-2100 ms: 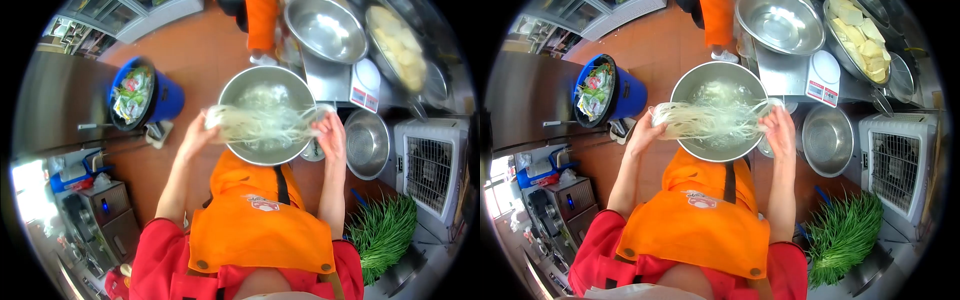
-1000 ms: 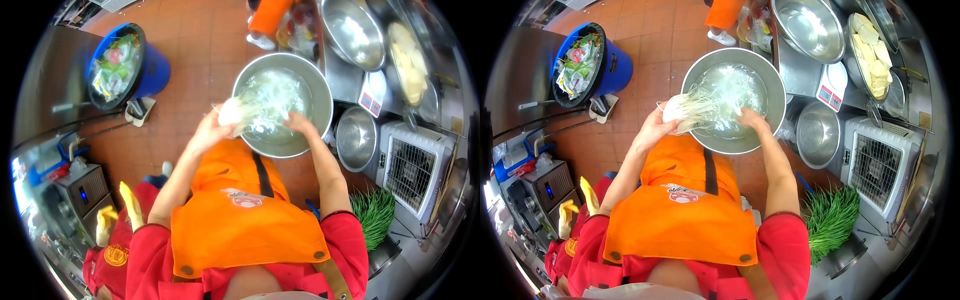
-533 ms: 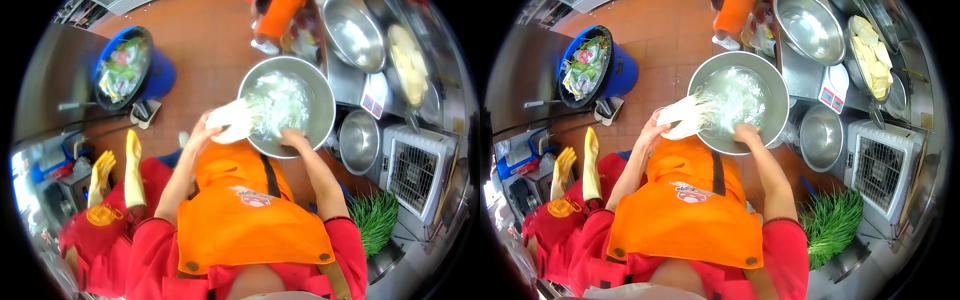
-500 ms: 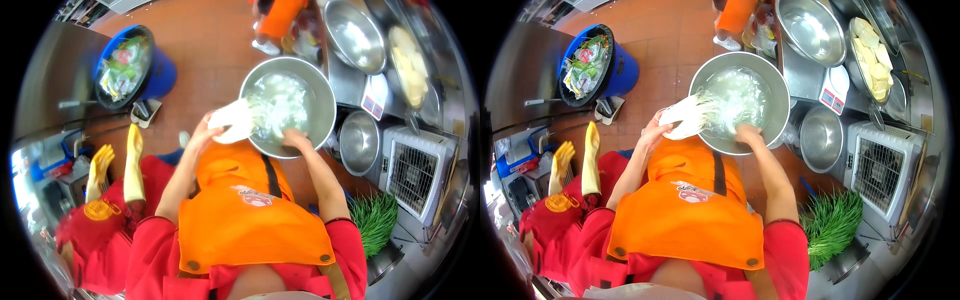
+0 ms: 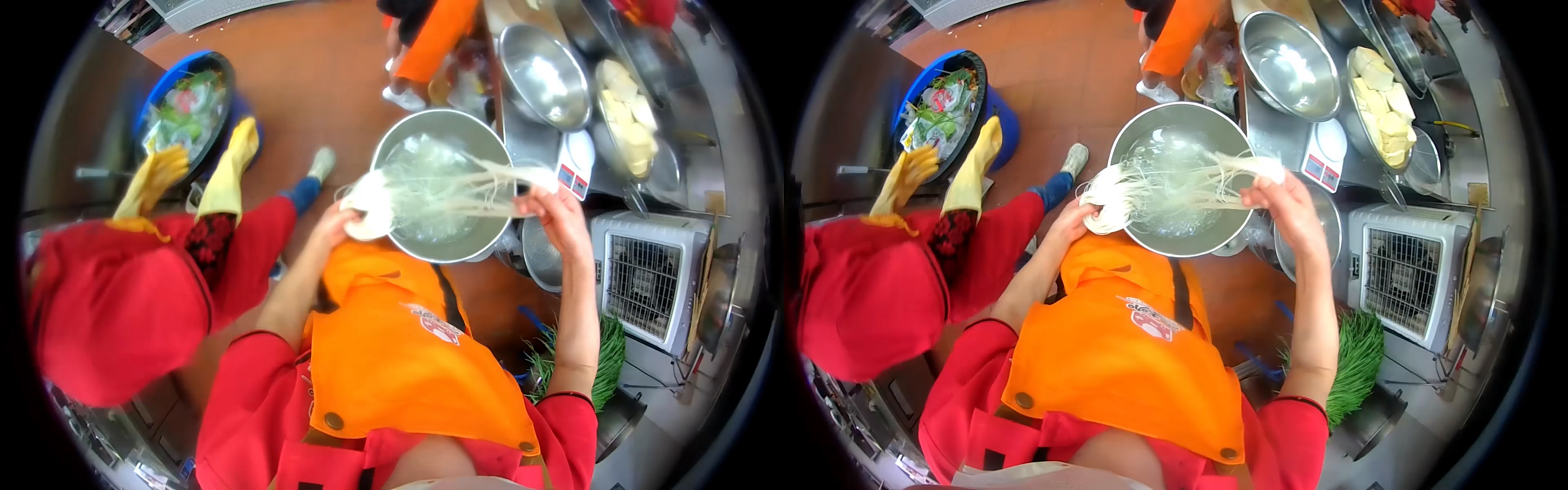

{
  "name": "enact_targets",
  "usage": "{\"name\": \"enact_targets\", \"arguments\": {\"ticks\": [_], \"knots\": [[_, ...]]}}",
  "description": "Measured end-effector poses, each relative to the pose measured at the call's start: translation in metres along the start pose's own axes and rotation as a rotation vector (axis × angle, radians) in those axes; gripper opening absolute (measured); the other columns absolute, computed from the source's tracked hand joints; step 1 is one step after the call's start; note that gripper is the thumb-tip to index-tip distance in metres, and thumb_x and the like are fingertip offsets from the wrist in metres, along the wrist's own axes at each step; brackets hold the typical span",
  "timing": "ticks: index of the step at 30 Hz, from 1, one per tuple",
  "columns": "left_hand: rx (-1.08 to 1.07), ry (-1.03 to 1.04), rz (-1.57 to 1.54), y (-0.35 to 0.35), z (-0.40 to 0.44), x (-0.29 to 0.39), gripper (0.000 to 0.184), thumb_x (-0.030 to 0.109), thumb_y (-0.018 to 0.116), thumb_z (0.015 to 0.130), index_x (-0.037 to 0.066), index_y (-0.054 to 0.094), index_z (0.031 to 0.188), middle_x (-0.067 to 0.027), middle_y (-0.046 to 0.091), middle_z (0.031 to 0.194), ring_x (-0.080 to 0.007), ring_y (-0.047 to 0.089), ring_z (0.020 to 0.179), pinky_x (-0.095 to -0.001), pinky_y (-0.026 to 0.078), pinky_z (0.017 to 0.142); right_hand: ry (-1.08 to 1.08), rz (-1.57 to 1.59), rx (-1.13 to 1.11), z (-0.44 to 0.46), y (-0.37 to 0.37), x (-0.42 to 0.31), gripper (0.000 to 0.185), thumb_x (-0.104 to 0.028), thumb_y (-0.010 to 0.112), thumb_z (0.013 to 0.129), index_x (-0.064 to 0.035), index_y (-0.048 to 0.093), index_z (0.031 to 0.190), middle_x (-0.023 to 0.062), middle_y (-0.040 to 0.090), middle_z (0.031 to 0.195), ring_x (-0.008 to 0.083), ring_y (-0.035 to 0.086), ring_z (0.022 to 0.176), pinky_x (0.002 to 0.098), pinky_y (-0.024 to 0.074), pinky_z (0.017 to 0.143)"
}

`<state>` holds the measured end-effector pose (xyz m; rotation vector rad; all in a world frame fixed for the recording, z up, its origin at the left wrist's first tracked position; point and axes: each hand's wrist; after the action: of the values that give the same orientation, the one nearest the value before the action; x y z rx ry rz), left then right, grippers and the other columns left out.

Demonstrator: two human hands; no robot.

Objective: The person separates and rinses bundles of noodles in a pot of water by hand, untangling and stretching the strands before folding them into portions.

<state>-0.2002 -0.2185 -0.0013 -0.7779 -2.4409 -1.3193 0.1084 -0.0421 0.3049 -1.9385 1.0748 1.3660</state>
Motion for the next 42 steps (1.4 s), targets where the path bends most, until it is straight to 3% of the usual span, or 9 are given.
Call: {"name": "enact_targets", "arguments": {"ticks": [3,6,11,19,28,35,38,41,42], "knots": [[0.028,-0.010,-0.034,-0.007,0.006,-0.009,0.036,-0.011,0.051,0.077,-0.003,0.055,0.112,-0.0109,0.062,0.104,-0.0197,0.062,0.088,-0.0287,0.052,0.074,-0.087,0.162,-0.055,-0.009,-0.008,-0.041,0.012,-0.017,0.053,0.091,-0.0051,0.055,0.094,-0.0027,0.044,0.066,0.0130,0.049,0.065,0.0396,0.0473,0.085],[-0.032,0.004,-0.050,-0.015,0.002,-0.010,0.040,-0.011,0.051,0.078,-0.002,0.052,0.117,-0.0109,0.061,0.107,-0.0207,0.062,0.093,-0.0315,0.052,0.081,-0.137,0.164,-0.035,-0.020,-0.004,-0.081,0.016,-0.018,0.049,0.093,-0.0024,0.054,0.091,-0.0045,0.039,0.061,0.0112,0.044,0.058,0.0357,0.0483,0.077],[-0.022,0.020,-0.087,0.000,-0.025,0.001,0.038,-0.009,0.051,0.082,0.000,0.052,0.119,-0.0100,0.061,0.108,-0.0188,0.061,0.094,-0.0303,0.052,0.081,-0.270,0.175,-0.145,-0.024,-0.011,-0.131,0.019,-0.020,0.049,0.094,-0.0031,0.056,0.092,-0.0080,0.035,0.061,0.0077,0.043,0.056,0.0354,0.0479,0.074],[-0.003,0.019,-0.060,-0.032,-0.011,-0.011,0.042,-0.009,0.055,0.079,0.000,0.051,0.120,-0.0110,0.060,0.114,-0.0219,0.061,0.101,-0.0353,0.051,0.088,-0.306,0.377,-0.292,-0.036,-0.014,-0.188,0.015,-0.018,0.043,0.096,-0.0055,0.051,0.099,-0.0080,0.036,0.065,0.0049,0.040,0.058,0.0345,0.0416,0.077],[-0.061,0.001,0.052,-0.008,-0.008,0.005,0.052,-0.006,0.058,0.078,0.004,0.045,0.127,-0.0092,0.058,0.118,-0.0239,0.058,0.107,-0.0399,0.047,0.095,-0.154,0.318,-0.074,0.007,-0.009,-0.100,0.016,-0.018,0.053,0.092,-0.0025,0.056,0.095,-0.0072,0.042,0.062,0.0067,0.046,0.056,0.0369,0.0508,0.074],[-0.071,-0.081,0.335,0.016,-0.030,0.036,0.056,-0.002,0.062,0.078,0.006,0.041,0.129,-0.0111,0.053,0.123,-0.0242,0.052,0.116,-0.0373,0.046,0.093,0.003,0.504,-0.100,0.024,-0.001,-0.036,0.014,-0.018,0.053,0.093,-0.0044,0.054,0.092,-0.0044,0.043,0.062,0.0121,0.048,0.061,0.0389,0.0482,0.075],[0.295,0.076,1.207,0.013,-0.043,0.060,0.052,0.004,0.064,0.079,0.004,0.043,0.127,-0.0116,0.052,0.122,-0.0218,0.052,0.112,-0.0323,0.047,0.088,0.037,0.582,-0.143,0.027,-0.001,-0.017,0.012,-0.016,0.052,0.093,-0.0042,0.054,0.093,-0.0028,0.044,0.064,0.0133,0.048,0.064,0.0392,0.0482,0.076],[0.295,0.433,1.408,0.021,-0.042,0.080,0.047,0.010,0.063,0.082,0.003,0.046,0.125,-0.0088,0.054,0.118,-0.0163,0.055,0.099,-0.0272,0.048,0.081,0.031,0.559,-0.112,0.027,0.002,0.001,0.013,-0.016,0.051,0.093,-0.0037,0.054,0.094,-0.0019,0.045,0.065,0.0141,0.049,0.064,0.0392,0.0478,0.076],[0.175,0.462,1.207,0.055,-0.052,0.092,0.033,0.014,0.059,0.087,0.003,0.054,0.118,-0.0053,0.057,0.110,-0.0112,0.053,0.087,-0.0238,0.047,0.076,0.025,0.570,-0.115,0.026,0.007,0.004,0.013,-0.016,0.051,0.094,-0.0031,0.054,0.095,-0.0007,0.046,0.066,0.0149,0.049,0.065,0.0384,0.0473,0.077]]}}
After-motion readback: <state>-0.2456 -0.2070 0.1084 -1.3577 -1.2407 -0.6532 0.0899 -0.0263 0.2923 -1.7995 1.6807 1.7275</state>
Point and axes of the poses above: each hand's wrist, its own z-axis towards the middle knuckle, its own y-axis out of the palm, x = y × z
